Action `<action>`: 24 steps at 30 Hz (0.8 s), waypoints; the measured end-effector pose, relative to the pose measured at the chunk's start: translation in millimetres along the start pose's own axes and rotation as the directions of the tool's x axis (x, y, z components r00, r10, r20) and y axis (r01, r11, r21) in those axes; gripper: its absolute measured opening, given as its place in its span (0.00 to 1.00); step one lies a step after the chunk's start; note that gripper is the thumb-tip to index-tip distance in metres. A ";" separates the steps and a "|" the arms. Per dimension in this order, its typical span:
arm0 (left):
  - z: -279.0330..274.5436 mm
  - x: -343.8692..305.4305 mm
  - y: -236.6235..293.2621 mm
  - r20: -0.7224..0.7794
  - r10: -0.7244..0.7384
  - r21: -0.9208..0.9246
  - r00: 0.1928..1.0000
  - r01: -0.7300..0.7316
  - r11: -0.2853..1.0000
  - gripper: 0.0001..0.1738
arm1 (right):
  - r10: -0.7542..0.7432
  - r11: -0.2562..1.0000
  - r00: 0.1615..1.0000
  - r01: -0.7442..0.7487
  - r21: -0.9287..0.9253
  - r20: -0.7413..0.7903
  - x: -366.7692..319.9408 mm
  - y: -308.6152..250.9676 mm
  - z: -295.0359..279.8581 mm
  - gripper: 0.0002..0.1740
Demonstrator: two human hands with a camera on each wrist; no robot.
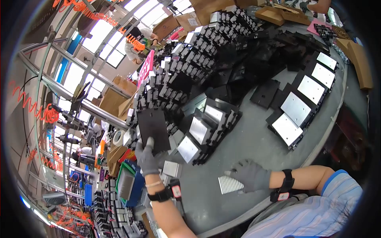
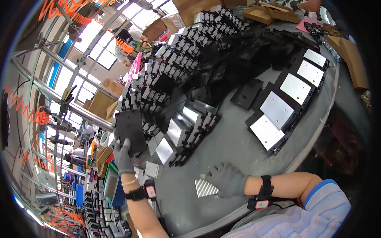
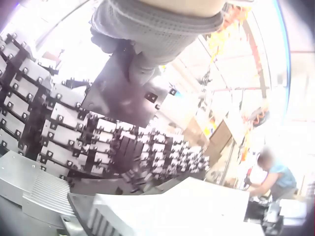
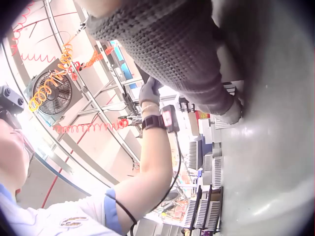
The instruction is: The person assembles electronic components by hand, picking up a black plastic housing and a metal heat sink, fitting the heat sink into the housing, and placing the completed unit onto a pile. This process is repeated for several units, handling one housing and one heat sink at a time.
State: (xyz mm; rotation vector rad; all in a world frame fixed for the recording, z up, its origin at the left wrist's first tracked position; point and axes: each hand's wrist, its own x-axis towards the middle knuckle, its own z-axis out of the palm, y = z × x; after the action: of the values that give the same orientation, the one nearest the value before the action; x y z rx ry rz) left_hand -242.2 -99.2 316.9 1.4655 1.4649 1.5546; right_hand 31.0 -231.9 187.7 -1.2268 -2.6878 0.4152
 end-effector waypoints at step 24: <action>-71.4 -238.6 -42.9 0.159 -0.417 0.668 0.895 0.213 0.713 0.35 | 0.260 0.283 0.879 -0.464 0.839 0.399 40.4 25.3 -22.4 0.44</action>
State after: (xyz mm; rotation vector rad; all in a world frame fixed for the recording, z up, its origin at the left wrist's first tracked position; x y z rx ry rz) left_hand -258.3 -328.1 211.1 1.5876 2.0303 0.5858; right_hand 28.4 -181.3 202.2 -1.3432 -1.5626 1.8792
